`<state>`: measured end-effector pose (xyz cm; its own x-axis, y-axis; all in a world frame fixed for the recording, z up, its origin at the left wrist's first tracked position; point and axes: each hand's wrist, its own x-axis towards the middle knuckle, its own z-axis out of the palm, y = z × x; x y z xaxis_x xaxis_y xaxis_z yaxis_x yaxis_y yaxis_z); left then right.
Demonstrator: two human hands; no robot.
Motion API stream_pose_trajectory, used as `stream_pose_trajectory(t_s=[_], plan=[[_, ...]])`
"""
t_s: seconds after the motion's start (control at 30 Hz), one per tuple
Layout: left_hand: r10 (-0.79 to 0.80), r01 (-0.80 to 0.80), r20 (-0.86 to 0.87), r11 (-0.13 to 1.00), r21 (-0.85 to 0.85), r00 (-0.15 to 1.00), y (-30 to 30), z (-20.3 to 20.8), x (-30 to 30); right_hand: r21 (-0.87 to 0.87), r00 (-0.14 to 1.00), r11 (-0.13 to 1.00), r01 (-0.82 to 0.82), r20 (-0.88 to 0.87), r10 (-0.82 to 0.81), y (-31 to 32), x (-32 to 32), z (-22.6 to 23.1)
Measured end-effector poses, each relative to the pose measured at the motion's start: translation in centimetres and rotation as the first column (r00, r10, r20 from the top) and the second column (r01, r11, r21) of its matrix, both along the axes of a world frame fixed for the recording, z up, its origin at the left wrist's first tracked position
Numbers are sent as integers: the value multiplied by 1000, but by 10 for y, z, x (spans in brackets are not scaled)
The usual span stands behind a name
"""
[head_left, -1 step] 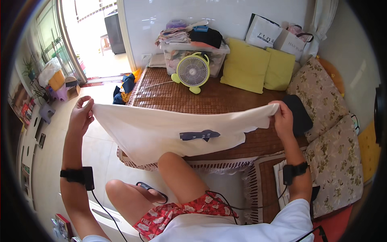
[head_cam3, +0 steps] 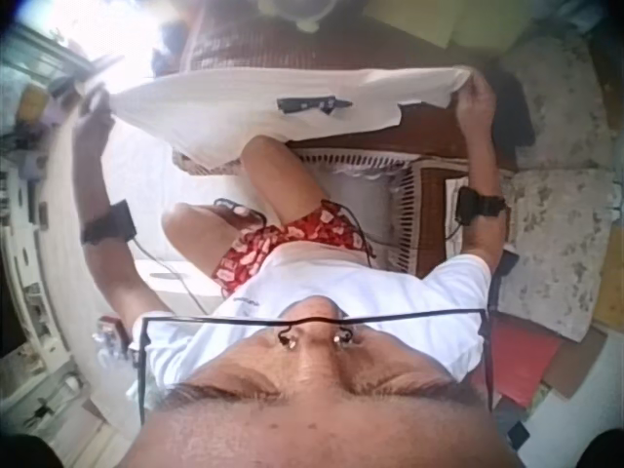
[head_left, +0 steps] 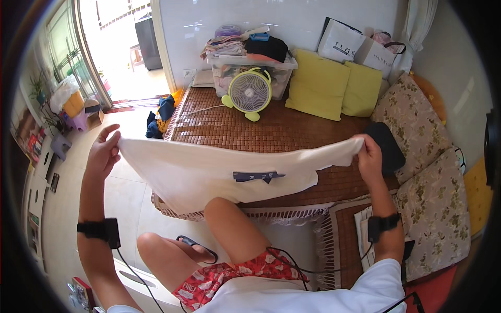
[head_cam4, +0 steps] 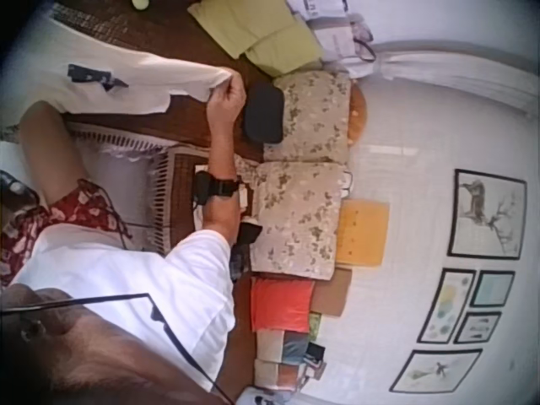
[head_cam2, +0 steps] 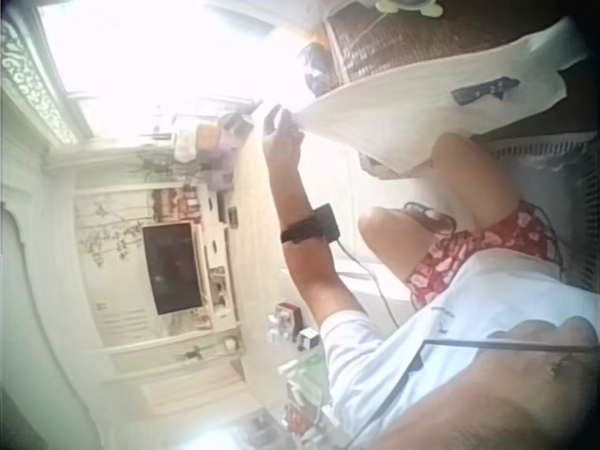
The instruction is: Folding various items of clothing including t-shirts and small pieces of fabric on a bed surface.
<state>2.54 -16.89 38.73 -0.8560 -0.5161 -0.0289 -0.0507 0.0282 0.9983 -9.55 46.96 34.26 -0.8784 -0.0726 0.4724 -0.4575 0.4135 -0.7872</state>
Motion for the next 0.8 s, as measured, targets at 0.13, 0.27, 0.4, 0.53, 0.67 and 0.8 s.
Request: stream_pose_trajectory(t_s=[0.13,0.27,0.4,0.53,0.67,0.8], plan=[[-278,277,95,961,26,956,-26,-1,40,-29,871,877,-480,106,481,21,50,33],[-448,479,302,877,-32,841,-9,10,28,-184,650,755,-629,409,641,41,57,31],[-336,421,339,881,-216,879,3,-37,-78,68,795,948,-311,566,220,19,-41,-28],[-355,-273,-385,326,-905,852,79,-1,-220,-86,757,776,624,-177,-629,126,-165,-6],[-279,150,-654,957,-248,703,191,119,-212,-550,607,799,245,-556,-568,162,-92,140],[-370,156,-540,903,-400,756,222,91,-216,-557,671,735,388,-376,-639,198,-27,118]])
